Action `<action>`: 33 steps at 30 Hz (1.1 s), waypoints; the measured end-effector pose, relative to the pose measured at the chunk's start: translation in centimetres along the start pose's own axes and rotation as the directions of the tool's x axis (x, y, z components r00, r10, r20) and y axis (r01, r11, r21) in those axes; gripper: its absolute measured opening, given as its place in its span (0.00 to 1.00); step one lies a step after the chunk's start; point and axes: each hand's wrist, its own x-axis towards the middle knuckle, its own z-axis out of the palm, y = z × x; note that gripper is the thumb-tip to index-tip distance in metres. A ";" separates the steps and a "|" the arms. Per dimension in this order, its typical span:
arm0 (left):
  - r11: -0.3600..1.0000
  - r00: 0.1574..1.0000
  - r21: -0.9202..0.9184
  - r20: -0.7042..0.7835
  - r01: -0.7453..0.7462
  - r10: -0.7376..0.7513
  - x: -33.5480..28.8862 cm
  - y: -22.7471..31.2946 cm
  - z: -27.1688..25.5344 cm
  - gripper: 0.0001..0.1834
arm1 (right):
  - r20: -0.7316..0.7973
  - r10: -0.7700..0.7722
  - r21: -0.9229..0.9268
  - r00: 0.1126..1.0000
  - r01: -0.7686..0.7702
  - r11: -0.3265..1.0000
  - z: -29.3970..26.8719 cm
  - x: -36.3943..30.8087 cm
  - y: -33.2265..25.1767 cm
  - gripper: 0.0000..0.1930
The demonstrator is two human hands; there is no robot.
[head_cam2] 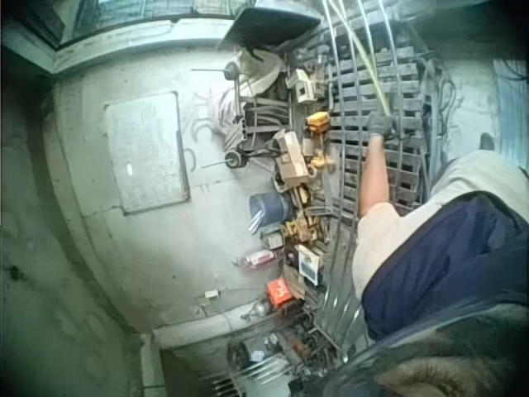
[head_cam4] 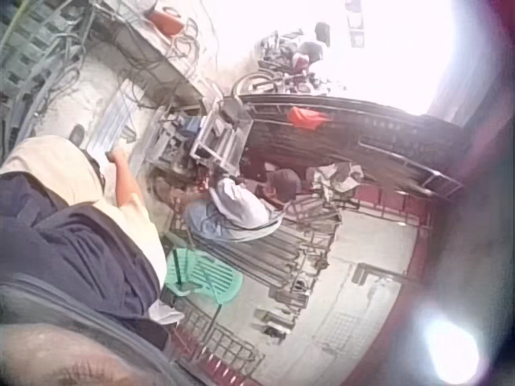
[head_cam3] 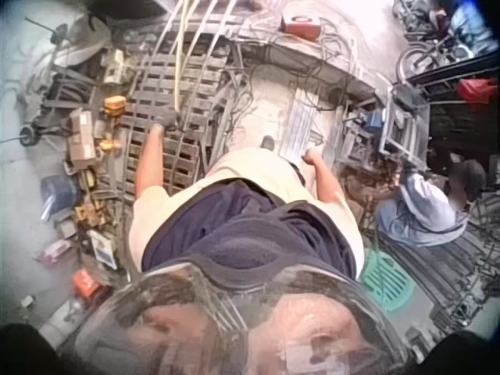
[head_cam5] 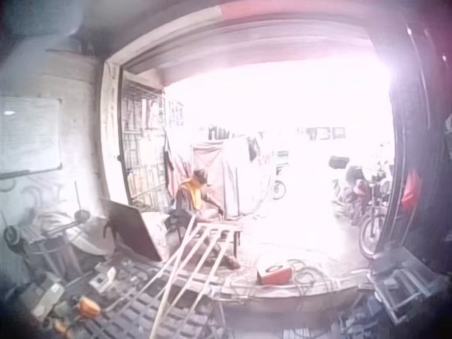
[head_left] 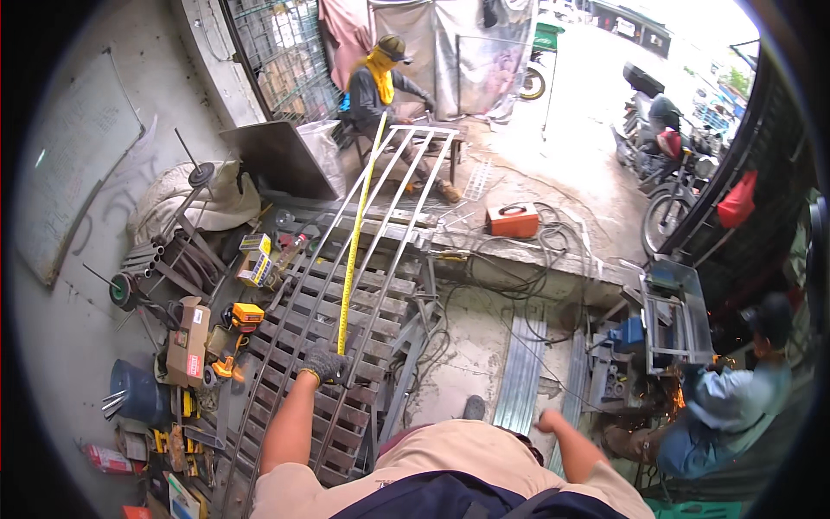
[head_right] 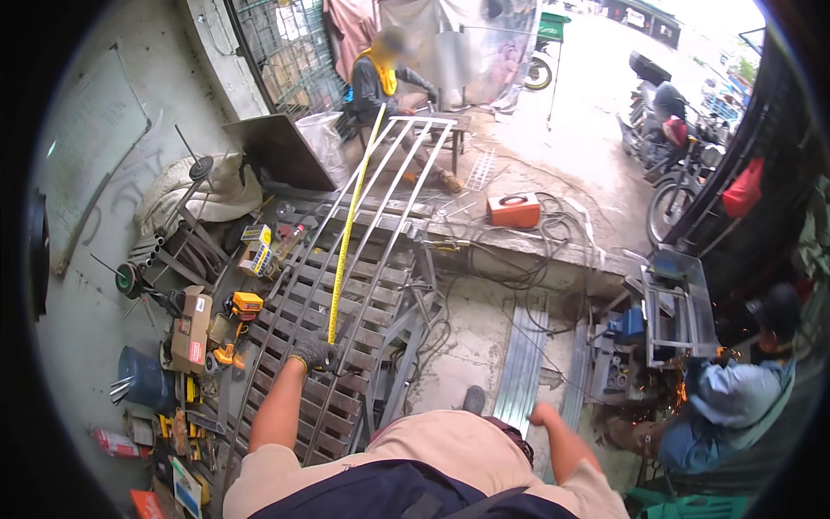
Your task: The recorder uses a measuring tape to measure the dimensions of a metal gate or fence structure on a fabrication floor.
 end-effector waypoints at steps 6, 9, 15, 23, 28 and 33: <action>0.944 0.976 -0.283 -0.090 0.167 -0.200 -3.1 1.8 -3.3 0.19 | -0.367 -0.206 0.194 0.907 0.291 0.937 -27.9 10.5 -10.5 0.26; 0.919 0.969 -0.315 0.008 0.236 -0.246 -3.3 2.5 -5.6 0.23 | -0.559 -0.295 0.318 0.775 0.529 0.787 -38.8 12.7 -18.6 0.20; 0.914 0.968 -0.319 0.109 0.250 -0.227 -2.3 1.4 -7.9 0.24 | -0.378 -0.326 0.803 0.867 0.482 0.350 -53.4 16.0 -31.7 0.25; 0.919 0.941 -0.228 0.192 0.321 -0.280 -2.3 0.7 -8.6 0.27 | -0.288 -0.200 0.920 0.937 0.328 0.214 -61.8 26.6 -37.6 0.23; 0.884 0.921 -0.275 0.212 0.378 -0.328 -1.6 0.8 -8.9 0.28 | -0.279 -0.321 0.932 0.905 0.335 0.136 -64.3 30.7 -38.6 0.18; 0.823 0.864 -0.276 0.246 0.496 -0.438 -0.1 2.0 -9.6 0.28 | -0.263 -0.390 0.936 0.883 0.331 0.119 -66.2 31.8 -39.1 0.20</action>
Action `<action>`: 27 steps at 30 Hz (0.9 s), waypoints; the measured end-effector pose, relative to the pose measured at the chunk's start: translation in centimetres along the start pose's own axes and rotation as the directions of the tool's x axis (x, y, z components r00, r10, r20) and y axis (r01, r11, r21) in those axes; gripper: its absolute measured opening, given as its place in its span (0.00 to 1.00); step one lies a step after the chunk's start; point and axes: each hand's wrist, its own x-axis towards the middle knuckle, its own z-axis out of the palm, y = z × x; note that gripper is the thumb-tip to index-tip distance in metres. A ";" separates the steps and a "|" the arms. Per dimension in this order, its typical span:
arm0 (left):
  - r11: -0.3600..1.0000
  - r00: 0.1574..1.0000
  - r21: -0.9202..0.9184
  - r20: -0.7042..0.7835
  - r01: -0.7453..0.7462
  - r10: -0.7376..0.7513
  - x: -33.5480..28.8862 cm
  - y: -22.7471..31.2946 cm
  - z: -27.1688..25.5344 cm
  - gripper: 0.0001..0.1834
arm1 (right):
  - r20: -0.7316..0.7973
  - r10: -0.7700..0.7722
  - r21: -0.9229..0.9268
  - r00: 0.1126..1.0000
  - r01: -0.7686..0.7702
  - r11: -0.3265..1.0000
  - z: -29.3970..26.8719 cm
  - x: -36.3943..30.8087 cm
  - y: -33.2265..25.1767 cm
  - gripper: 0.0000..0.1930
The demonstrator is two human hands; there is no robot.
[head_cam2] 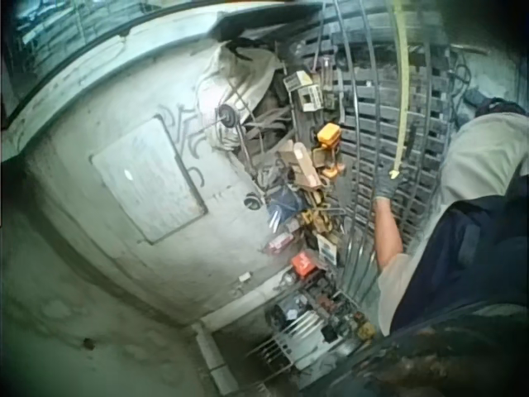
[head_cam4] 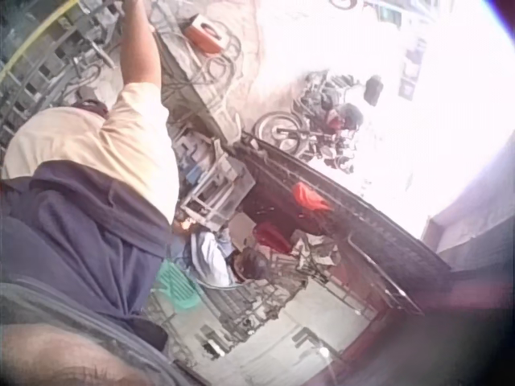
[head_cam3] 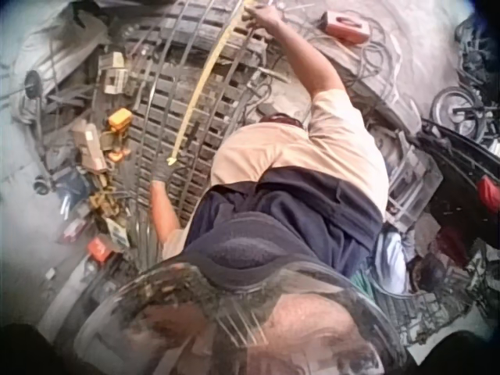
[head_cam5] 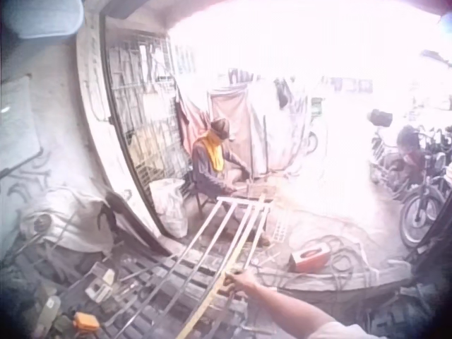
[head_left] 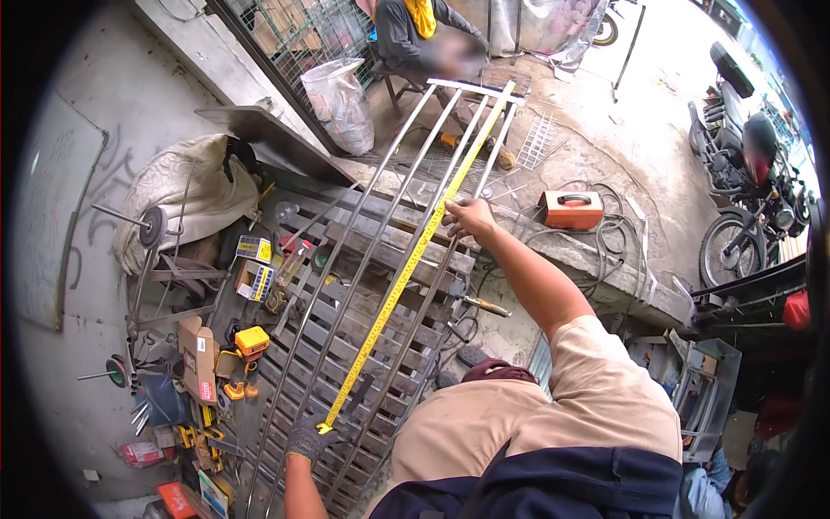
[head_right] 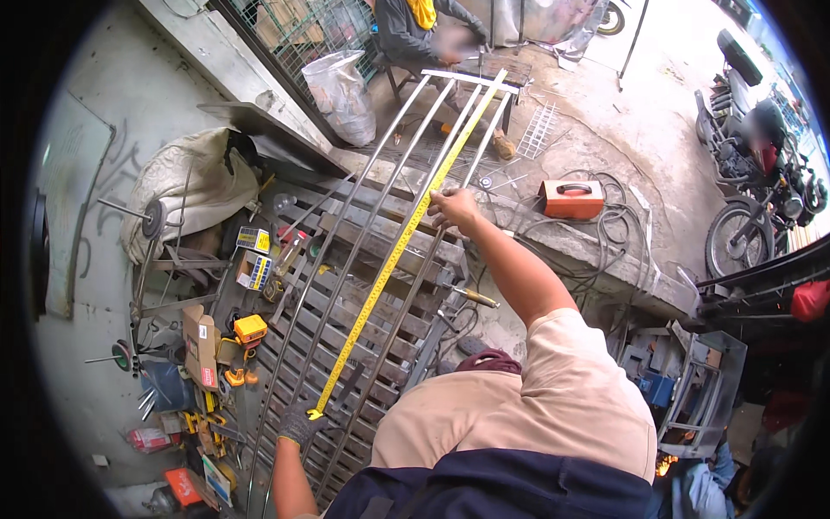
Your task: The recorder uses a measuring tape to measure the dimensions of a metal gate or fence structure on a fabrication floor.
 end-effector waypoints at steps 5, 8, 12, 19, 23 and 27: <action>0.999 0.994 -0.009 -0.093 0.049 -0.050 1.2 0.9 0.2 0.27 | -0.142 -0.040 -0.142 0.989 0.019 0.990 -1.2 1.2 0.2 0.16; 0.997 0.990 0.035 -0.128 0.069 -0.064 2.2 0.8 -0.2 0.27 | -0.213 -0.030 -0.168 0.977 -0.007 0.986 -1.8 1.9 0.5 0.13; 0.993 0.989 0.095 -0.137 0.065 -0.051 2.8 0.6 -1.4 0.29 | -0.239 -0.063 -0.193 0.969 0.016 0.981 -2.2 2.5 0.9 0.12; 0.982 0.983 0.135 -0.150 0.129 -0.108 2.5 0.7 -2.5 0.30 | -0.184 -0.095 -0.257 0.978 0.046 0.965 -2.4 3.5 1.4 0.13; 0.992 0.983 0.106 -0.181 0.062 -0.042 2.2 0.7 -2.6 0.31 | -0.131 -0.158 -0.285 0.979 0.115 0.952 -2.2 3.5 1.0 0.14; 0.979 0.979 0.182 -0.196 0.095 -0.058 1.6 0.9 -2.5 0.27 | -0.104 -0.108 -0.277 0.989 0.075 0.958 -1.8 3.1 0.4 0.14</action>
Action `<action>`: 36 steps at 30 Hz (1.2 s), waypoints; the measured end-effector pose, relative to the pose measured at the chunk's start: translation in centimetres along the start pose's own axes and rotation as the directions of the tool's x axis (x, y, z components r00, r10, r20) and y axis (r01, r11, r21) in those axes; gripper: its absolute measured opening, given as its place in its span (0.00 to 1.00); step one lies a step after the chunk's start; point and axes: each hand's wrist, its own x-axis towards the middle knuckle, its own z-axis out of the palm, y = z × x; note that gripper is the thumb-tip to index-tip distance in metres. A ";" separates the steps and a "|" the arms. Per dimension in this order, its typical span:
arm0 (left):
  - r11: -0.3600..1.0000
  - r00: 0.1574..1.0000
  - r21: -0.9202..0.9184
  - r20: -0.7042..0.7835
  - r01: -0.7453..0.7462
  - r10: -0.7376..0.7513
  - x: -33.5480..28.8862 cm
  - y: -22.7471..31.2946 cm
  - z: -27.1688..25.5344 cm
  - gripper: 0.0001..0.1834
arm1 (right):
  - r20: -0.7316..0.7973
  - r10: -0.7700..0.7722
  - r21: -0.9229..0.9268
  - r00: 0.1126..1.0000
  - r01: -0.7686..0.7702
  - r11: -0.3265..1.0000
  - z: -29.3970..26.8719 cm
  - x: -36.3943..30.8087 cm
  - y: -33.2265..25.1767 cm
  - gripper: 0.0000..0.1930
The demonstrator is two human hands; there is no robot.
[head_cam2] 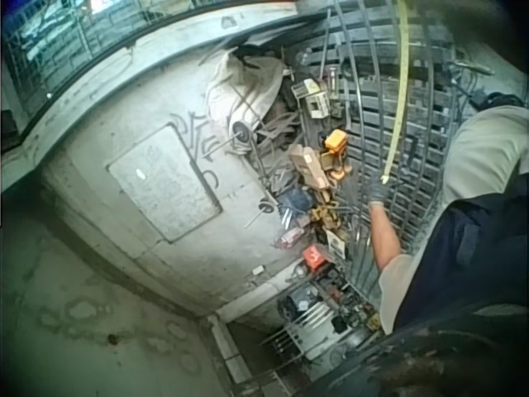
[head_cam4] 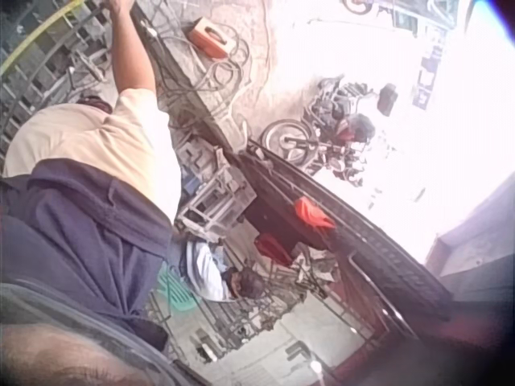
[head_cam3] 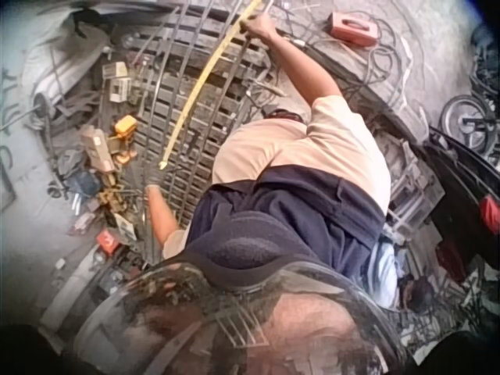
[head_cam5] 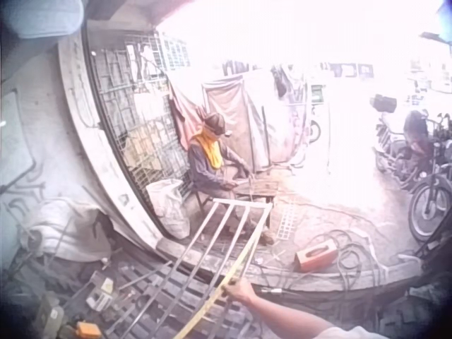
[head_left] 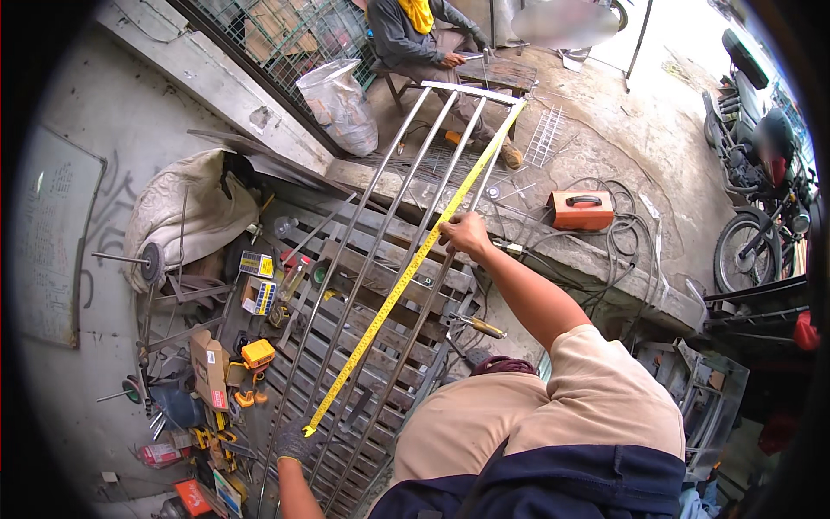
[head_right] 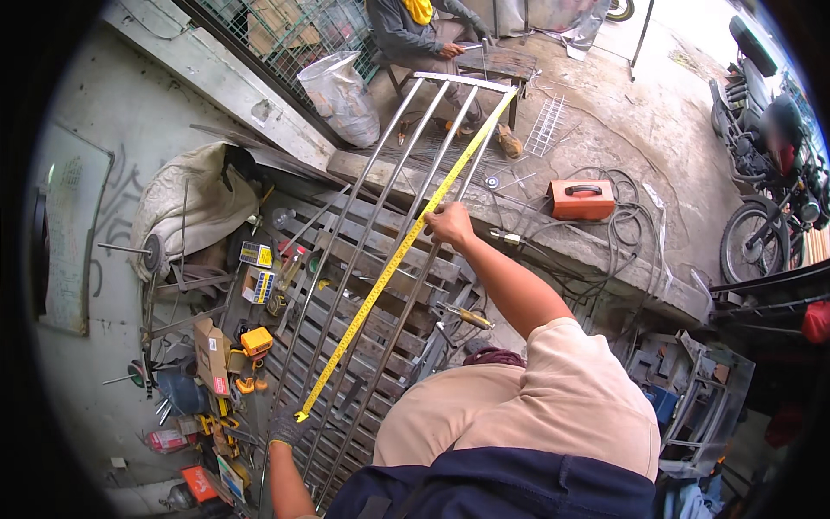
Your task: The recorder uses a measuring tape to measure the dimensions of a metal gate or fence structure on a fabrication floor.
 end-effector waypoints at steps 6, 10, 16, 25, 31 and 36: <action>0.999 0.999 -0.029 -0.042 -0.024 0.023 0.1 -1.3 0.7 0.26 | 0.017 0.017 0.012 1.000 -0.017 1.000 -0.1 -0.7 -0.7 0.14; 0.999 0.997 -0.020 -0.054 -0.049 0.048 0.4 -1.9 0.9 0.24 | 0.005 0.046 0.004 0.999 -0.046 0.999 -0.2 -0.7 -0.6 0.14; 0.999 0.999 -0.043 -0.034 0.013 -0.015 0.1 -0.8 -0.1 0.22 | 0.011 0.071 0.026 0.997 -0.071 0.997 -0.2 -0.1 -0.3 0.13; 0.999 0.999 -0.002 0.002 0.048 -0.048 -0.3 -1.1 -0.3 0.24 | 0.001 0.042 0.007 0.999 -0.042 0.999 -0.1 -0.4 -0.2 0.14; 0.999 0.998 0.003 0.024 0.053 -0.053 -0.1 -1.4 0.6 0.25 | 0.047 0.128 0.157 0.991 -0.134 0.978 2.3 -0.8 0.8 0.11; 0.994 0.997 -0.082 -0.018 0.072 -0.073 -0.3 -1.5 1.5 0.28 | 0.165 0.201 0.238 0.966 -0.236 0.942 6.8 -3.8 1.9 0.10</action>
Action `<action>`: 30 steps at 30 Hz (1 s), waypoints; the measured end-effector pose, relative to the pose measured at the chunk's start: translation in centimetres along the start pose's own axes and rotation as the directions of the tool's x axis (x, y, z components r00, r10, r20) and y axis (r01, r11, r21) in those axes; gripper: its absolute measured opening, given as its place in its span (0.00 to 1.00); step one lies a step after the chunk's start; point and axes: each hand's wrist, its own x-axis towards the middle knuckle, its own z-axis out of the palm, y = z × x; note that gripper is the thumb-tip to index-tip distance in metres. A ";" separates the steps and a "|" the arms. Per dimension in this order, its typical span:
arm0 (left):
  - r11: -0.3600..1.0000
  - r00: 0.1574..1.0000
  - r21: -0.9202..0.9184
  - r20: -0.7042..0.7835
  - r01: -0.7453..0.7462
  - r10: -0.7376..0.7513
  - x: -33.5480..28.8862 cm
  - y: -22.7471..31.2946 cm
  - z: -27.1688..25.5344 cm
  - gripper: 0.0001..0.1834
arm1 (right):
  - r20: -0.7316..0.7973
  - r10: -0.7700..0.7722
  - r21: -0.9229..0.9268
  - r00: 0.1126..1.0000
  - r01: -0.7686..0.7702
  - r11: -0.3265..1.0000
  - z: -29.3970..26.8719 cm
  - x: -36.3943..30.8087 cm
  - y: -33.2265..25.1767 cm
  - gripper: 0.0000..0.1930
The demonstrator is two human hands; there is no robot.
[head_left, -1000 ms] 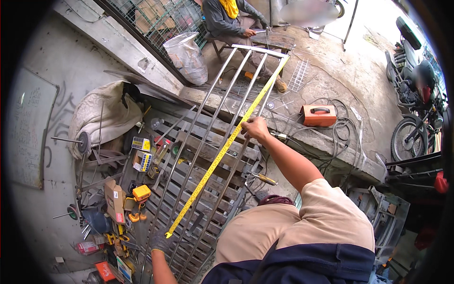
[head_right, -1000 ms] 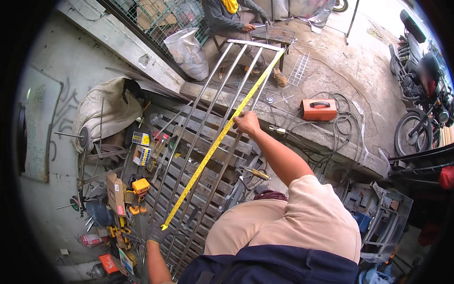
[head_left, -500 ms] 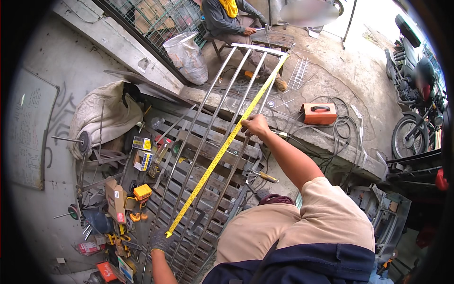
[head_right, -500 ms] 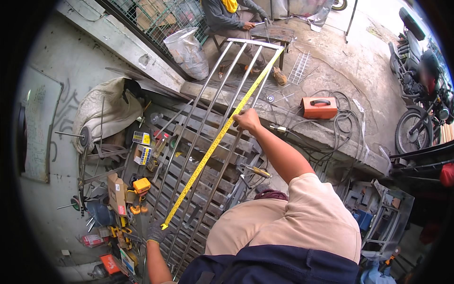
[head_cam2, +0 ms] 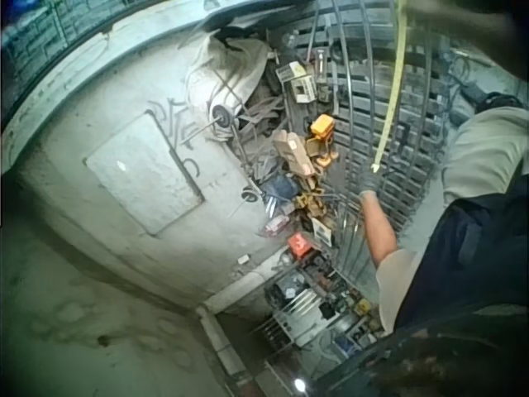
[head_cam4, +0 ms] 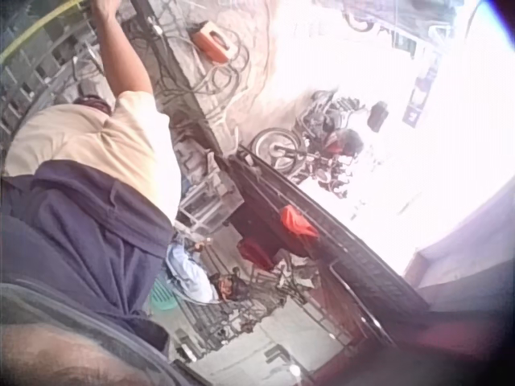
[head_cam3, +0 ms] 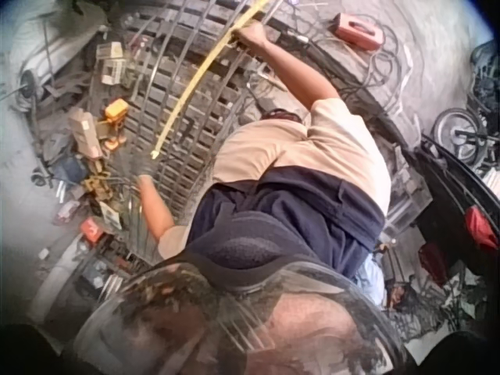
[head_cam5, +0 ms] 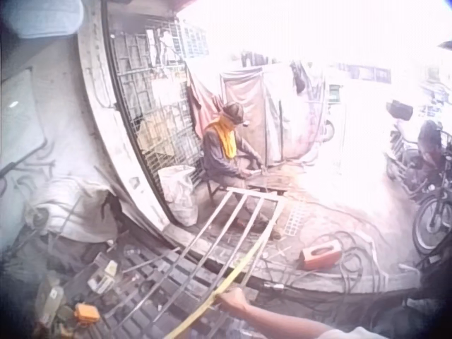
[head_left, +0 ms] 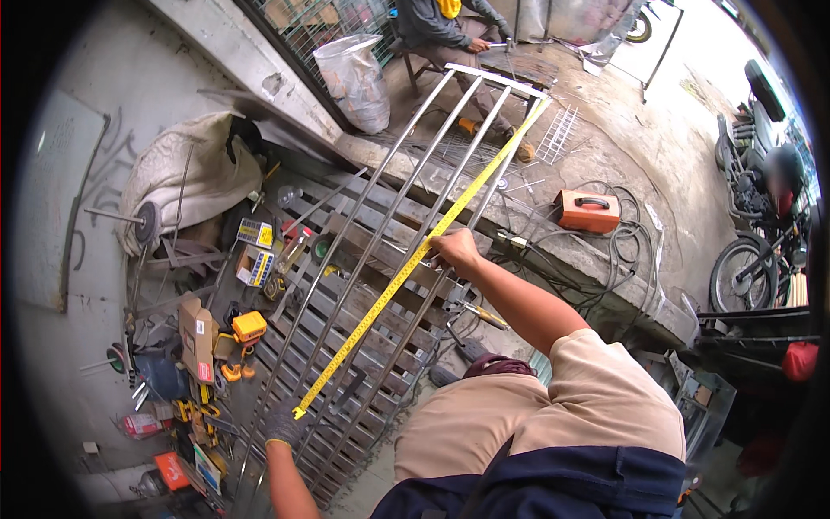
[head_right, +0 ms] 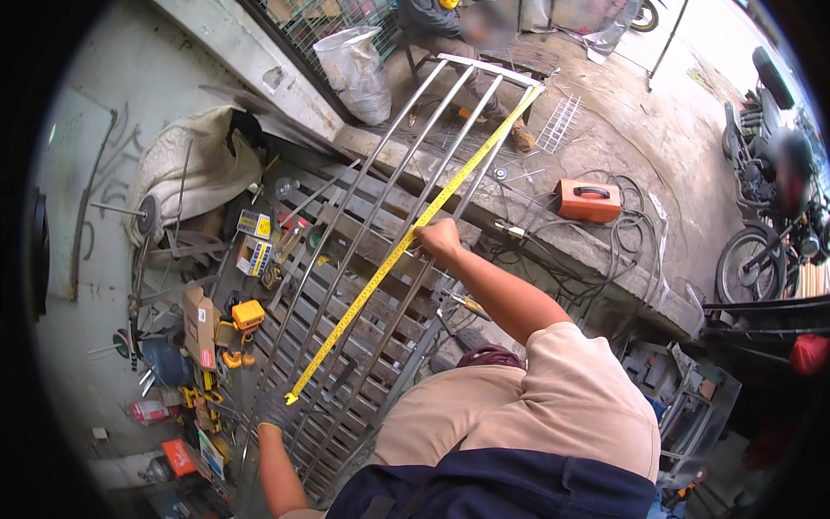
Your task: The recorder uses a measuring tape to measure the dimensions of a metal gate or fence structure on a fabrication floor.
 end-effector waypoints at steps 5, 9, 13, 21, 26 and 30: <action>0.996 1.000 0.094 0.014 0.009 -0.010 -0.9 0.5 -1.0 0.25 | 0.065 0.104 -0.062 0.993 -0.100 0.993 6.4 -4.3 3.3 0.08; 1.000 1.000 0.029 0.021 0.008 -0.009 -1.4 -1.4 -1.5 0.26 | 0.153 0.122 0.021 0.981 -0.127 0.992 12.3 -7.4 6.7 0.09; 0.991 0.998 0.123 0.048 0.045 -0.051 -2.6 -6.1 -0.5 0.21 | 0.220 0.051 0.029 0.974 -0.059 0.998 17.9 -10.0 11.5 0.12; 0.979 0.998 0.199 -0.042 0.045 -0.038 -10.3 -17.4 2.3 0.11 | 0.221 0.003 0.031 0.975 -0.010 0.999 25.5 -16.2 19.5 0.19; 0.981 0.987 0.179 -0.151 0.081 -0.054 -15.8 -25.0 6.0 0.25 | 0.231 -0.053 0.052 0.972 0.042 0.998 29.8 -19.3 25.2 0.18; 0.929 0.926 0.332 -0.376 0.162 -0.027 -19.6 -30.5 9.8 0.19 | 0.226 -0.087 0.046 0.970 0.078 0.996 34.1 -21.7 29.5 0.18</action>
